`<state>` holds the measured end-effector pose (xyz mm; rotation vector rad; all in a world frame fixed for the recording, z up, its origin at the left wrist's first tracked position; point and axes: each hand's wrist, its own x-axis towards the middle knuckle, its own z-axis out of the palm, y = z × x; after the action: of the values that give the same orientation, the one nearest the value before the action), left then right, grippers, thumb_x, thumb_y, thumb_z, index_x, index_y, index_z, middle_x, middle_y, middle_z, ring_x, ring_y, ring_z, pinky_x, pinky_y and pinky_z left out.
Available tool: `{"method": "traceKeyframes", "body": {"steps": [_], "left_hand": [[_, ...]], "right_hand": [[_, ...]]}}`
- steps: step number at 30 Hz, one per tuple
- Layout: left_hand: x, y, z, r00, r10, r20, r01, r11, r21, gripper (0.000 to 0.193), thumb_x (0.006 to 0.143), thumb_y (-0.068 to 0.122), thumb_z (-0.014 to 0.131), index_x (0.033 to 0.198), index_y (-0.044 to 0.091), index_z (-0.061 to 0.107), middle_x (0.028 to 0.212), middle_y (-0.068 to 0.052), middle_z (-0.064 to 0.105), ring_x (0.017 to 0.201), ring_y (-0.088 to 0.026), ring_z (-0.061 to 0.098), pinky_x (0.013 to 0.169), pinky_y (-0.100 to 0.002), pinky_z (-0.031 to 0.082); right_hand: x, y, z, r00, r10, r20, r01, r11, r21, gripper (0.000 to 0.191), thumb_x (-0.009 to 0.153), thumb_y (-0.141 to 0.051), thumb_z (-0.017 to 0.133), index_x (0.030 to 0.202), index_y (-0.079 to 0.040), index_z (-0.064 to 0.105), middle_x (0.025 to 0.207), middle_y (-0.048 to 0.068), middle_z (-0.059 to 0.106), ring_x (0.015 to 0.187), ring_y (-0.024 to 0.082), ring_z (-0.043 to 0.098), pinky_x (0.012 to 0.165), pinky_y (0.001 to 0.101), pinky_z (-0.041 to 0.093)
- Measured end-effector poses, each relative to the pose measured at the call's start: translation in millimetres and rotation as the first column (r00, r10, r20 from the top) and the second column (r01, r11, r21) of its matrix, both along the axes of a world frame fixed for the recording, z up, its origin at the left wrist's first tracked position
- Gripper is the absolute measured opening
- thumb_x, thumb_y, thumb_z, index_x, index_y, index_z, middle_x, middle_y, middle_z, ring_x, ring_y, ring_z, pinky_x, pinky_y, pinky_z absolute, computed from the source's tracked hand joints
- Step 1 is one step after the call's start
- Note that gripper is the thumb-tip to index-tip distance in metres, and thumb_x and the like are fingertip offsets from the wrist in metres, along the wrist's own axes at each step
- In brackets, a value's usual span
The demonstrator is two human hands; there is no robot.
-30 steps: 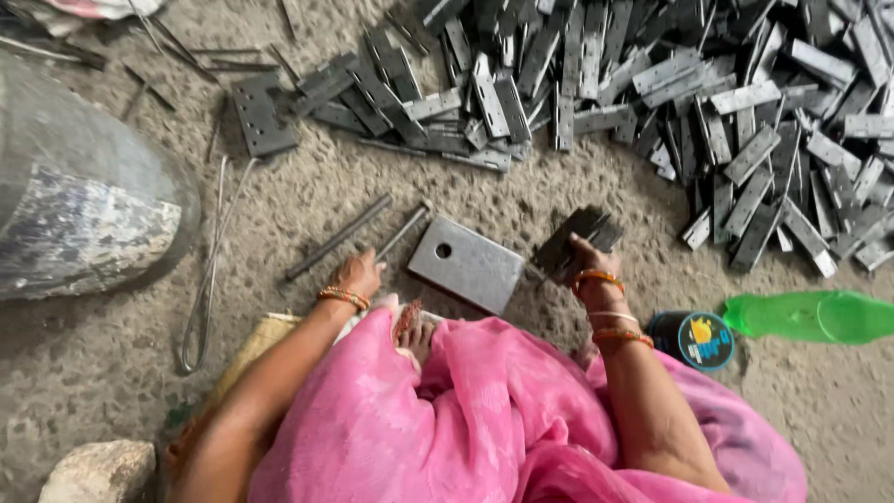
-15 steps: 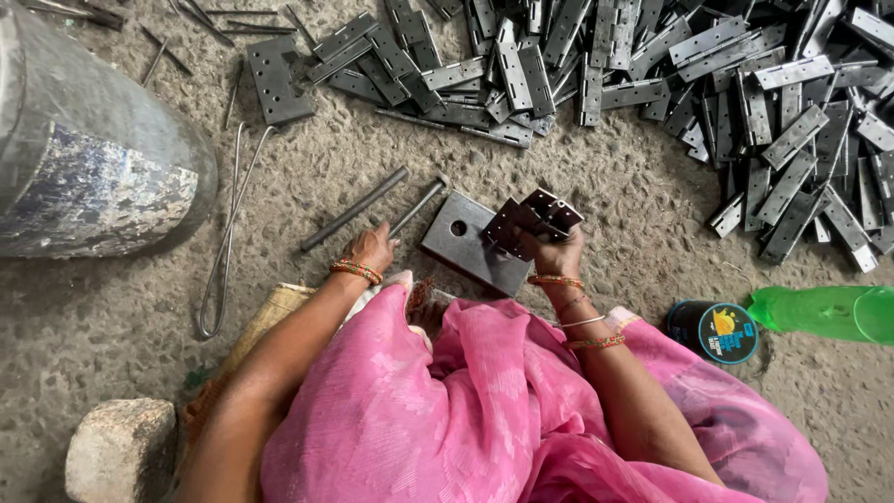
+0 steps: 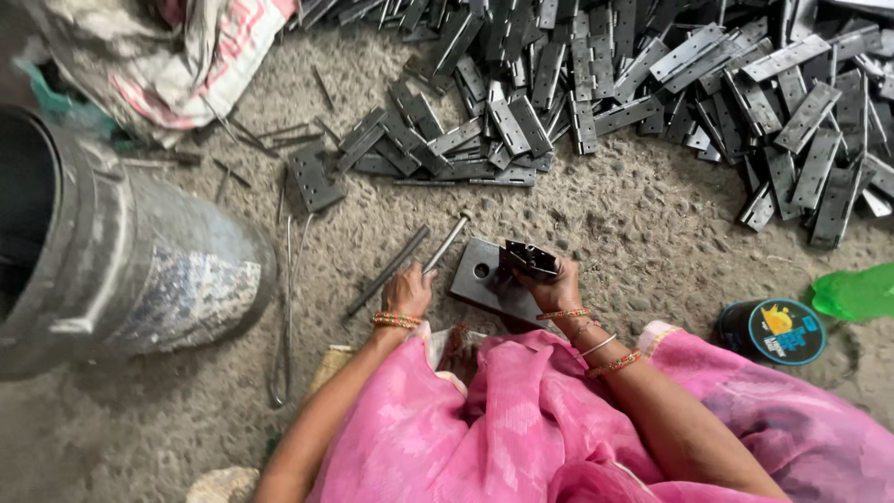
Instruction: The person sits on the floor and assembles metal hinges by placing them on a metal block, inserting a pin, and hammering it in with a metal rod. They repeat this process for multiple hinges, placing the finished ones into a bucket.
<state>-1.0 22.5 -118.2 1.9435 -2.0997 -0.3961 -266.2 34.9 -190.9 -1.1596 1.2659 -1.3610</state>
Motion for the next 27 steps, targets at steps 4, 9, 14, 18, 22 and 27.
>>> {"method": "traceKeyframes", "body": {"steps": [4, 9, 14, 18, 22, 27], "left_hand": [[-25, -5, 92, 0.911, -0.023, -0.412, -0.058, 0.982, -0.182, 0.023, 0.106, 0.028, 0.056, 0.099, 0.008, 0.065, 0.063, -0.004, 0.066, 0.045, -0.014, 0.058, 0.039, -0.033, 0.042], [-33, 27, 252, 0.434, -0.576, -0.692, -0.196, 0.690, -0.697, 0.029, 0.118, 0.035, 0.052, 0.115, 0.006, 0.054, 0.076, 0.000, 0.052, 0.059, -0.005, 0.045, 0.050, -0.022, 0.036], [-63, 38, 249, 0.310, -0.811, -0.497, -0.320, 0.403, -0.857, 0.035, 0.110, 0.041, 0.055, 0.108, 0.006, 0.050, 0.075, -0.003, 0.052, 0.054, -0.010, 0.045, 0.052, -0.027, 0.042], [-81, 59, 118, 0.891, -0.363, -0.271, 0.263, 0.902, -0.344, 0.023, 0.100, 0.023, 0.062, 0.115, 0.005, 0.062, 0.066, -0.016, 0.064, 0.055, -0.035, 0.066, 0.049, -0.046, 0.048], [-58, 59, 35, 0.950, -0.239, -0.200, 0.234, 0.971, -0.048, 0.028, 0.103, 0.033, 0.062, 0.100, 0.005, 0.064, 0.064, -0.019, 0.064, 0.060, -0.039, 0.065, 0.051, -0.052, 0.047], [-49, 22, 100, 0.897, -0.086, -0.434, 0.112, 0.993, 0.033, 0.026, 0.105, 0.031, 0.055, 0.097, 0.012, 0.070, 0.058, -0.002, 0.062, 0.044, -0.013, 0.053, 0.040, -0.036, 0.037]], "right_hand": [[3, 3, 6, 0.943, -0.057, -0.327, 0.056, 0.998, -0.012, 0.034, 0.074, -0.002, 0.090, 0.103, -0.004, 0.073, 0.089, 0.000, 0.076, 0.078, 0.004, 0.064, 0.072, 0.0240, 0.056], [10, 10, 10, 0.986, -0.017, -0.168, 0.009, 0.999, -0.047, 0.026, 0.079, -0.002, 0.085, 0.102, -0.005, 0.074, 0.092, -0.001, 0.077, 0.084, 0.002, 0.062, 0.074, 0.0236, 0.057], [14, 6, 11, 0.983, -0.086, -0.159, 0.069, 0.992, -0.108, 0.030, 0.076, -0.002, 0.086, 0.103, -0.006, 0.073, 0.091, -0.001, 0.076, 0.083, 0.003, 0.062, 0.075, 0.0232, 0.056], [14, 8, 10, 0.967, -0.123, -0.223, 0.077, 0.976, -0.202, 0.031, 0.074, 0.000, 0.084, 0.102, -0.005, 0.073, 0.090, 0.001, 0.075, 0.081, 0.004, 0.063, 0.073, 0.0235, 0.056], [14, 13, 5, 0.962, -0.093, -0.256, 0.055, 0.987, -0.151, 0.032, 0.072, -0.002, 0.087, 0.101, -0.007, 0.074, 0.083, 0.002, 0.074, 0.076, 0.004, 0.061, 0.071, 0.0253, 0.055], [11, 11, 5, 0.973, -0.106, -0.204, 0.077, 0.986, -0.148, 0.029, 0.077, -0.003, 0.085, 0.102, -0.008, 0.072, 0.086, 0.001, 0.075, 0.079, 0.003, 0.061, 0.072, 0.0255, 0.055]]}}
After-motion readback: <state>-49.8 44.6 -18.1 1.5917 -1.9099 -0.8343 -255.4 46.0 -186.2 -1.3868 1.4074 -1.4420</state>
